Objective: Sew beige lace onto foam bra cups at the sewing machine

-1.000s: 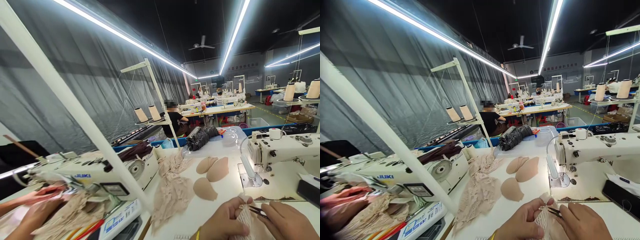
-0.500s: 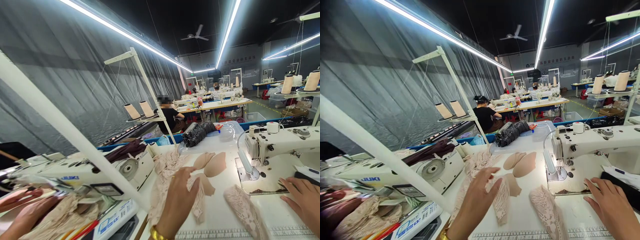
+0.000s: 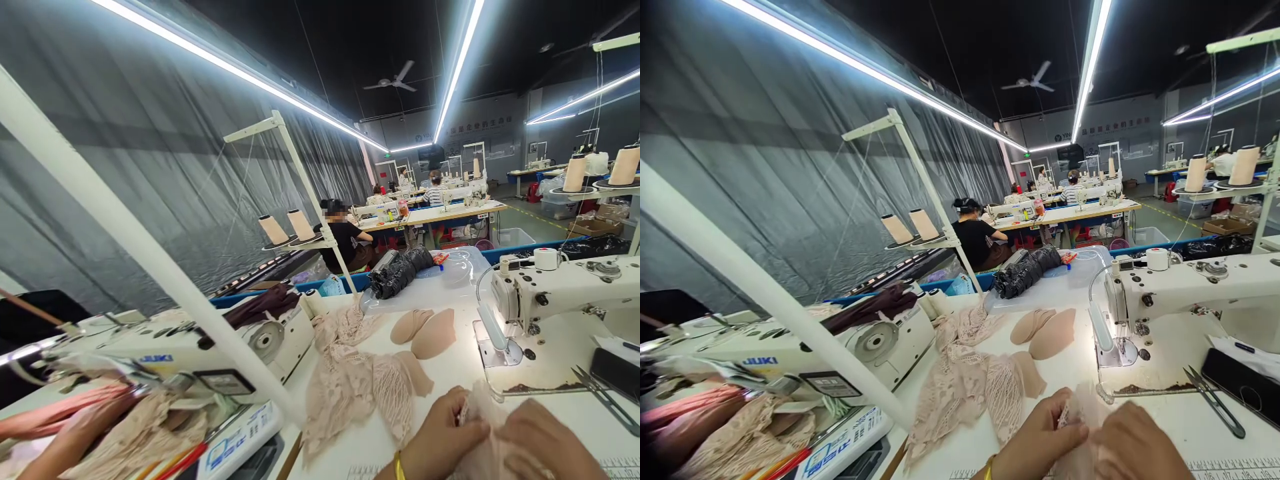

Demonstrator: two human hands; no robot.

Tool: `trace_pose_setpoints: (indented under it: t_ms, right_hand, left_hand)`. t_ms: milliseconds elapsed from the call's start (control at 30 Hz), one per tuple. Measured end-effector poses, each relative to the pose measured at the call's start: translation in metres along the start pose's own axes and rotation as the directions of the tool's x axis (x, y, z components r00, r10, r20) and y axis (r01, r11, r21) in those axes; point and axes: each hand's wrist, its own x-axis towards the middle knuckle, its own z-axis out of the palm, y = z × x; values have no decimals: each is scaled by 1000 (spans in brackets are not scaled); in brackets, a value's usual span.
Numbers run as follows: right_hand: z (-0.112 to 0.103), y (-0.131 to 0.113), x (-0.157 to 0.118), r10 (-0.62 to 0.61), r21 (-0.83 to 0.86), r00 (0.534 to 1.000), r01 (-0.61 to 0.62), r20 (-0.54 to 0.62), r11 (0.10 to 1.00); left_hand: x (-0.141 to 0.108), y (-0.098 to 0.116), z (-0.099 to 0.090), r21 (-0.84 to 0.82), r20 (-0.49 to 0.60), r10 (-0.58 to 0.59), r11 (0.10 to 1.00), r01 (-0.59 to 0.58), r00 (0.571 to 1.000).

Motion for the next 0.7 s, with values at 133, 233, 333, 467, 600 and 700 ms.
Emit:
trace_pose_setpoints:
  t_ms: [133,233,333,467,600,700]
  right_hand:
    - [-35,2,23,372,217,924,-383,88,898]
    - [-30,0,35,495,441,825,-565,273,698]
    - [-17,-2,37,582,532,769,-620,266,576]
    - [-14,1,37,613,535,775,-586,152,608]
    - [-13,19,40,667,552,743,-581,58,598]
    - [0,39,39,679,531,726,-619,108,578]
  left_hand:
    - [-19,20,-7,-217,243,37,976,17,969]
    - [-20,22,-7,-289,138,80,956,-37,987]
    - [-12,7,-4,-356,-57,65,931,-81,996]
    - [1,-13,1,-359,-187,25,929,-92,982]
    - [13,1,-18,121,-176,81,991,-60,981]
    - [31,24,-61,599,-328,182,799,55,927]
